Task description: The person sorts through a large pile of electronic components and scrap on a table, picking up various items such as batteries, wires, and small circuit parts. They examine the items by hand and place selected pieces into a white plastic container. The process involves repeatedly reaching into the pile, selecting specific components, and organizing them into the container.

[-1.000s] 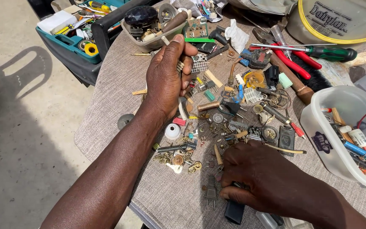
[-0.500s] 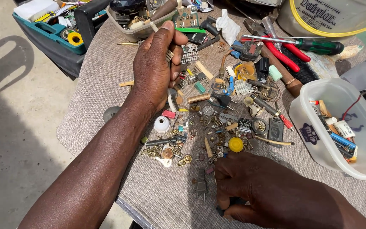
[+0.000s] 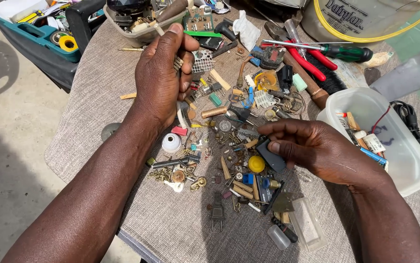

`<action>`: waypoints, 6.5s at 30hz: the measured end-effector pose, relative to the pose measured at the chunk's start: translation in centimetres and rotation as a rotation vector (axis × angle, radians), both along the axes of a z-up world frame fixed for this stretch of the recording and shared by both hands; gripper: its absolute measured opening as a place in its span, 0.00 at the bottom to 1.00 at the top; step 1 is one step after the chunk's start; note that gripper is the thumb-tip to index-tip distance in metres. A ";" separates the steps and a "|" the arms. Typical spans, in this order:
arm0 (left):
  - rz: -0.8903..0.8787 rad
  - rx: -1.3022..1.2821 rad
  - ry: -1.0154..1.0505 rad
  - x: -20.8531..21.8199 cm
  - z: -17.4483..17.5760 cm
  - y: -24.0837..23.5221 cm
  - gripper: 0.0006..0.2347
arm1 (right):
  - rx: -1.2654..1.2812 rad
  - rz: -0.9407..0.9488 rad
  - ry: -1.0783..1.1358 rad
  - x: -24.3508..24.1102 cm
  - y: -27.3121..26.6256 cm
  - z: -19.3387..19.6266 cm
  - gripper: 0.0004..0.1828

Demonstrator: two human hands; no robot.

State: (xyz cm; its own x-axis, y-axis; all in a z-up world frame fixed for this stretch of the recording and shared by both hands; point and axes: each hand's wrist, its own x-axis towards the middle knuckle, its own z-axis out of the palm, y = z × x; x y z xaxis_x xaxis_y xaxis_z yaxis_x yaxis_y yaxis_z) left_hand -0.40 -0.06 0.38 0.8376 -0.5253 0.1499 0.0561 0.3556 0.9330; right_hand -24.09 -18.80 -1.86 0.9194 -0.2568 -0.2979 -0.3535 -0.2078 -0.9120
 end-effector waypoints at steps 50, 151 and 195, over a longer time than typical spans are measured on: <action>-0.026 0.008 -0.093 0.7 -1.1 -0.1 0.16 | -0.350 0.715 -0.411 -1.2 7.4 3.2 0.13; -0.414 0.172 -0.133 -2.3 -1.2 -0.2 0.08 | -0.734 -0.005 0.133 1.2 3.7 0.4 0.05; -0.396 0.125 -0.419 -0.5 -3.3 -0.9 0.09 | -0.054 -0.215 -0.330 2.5 -1.6 -4.9 0.11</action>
State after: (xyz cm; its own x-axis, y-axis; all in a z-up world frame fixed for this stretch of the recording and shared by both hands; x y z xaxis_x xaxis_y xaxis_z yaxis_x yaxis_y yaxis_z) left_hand -0.92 -0.95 -2.97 0.4569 -0.8209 0.3426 -0.2208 0.2685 0.9376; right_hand -21.57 -20.37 -6.73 0.8869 -0.4613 0.0239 -0.0837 -0.2115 -0.9738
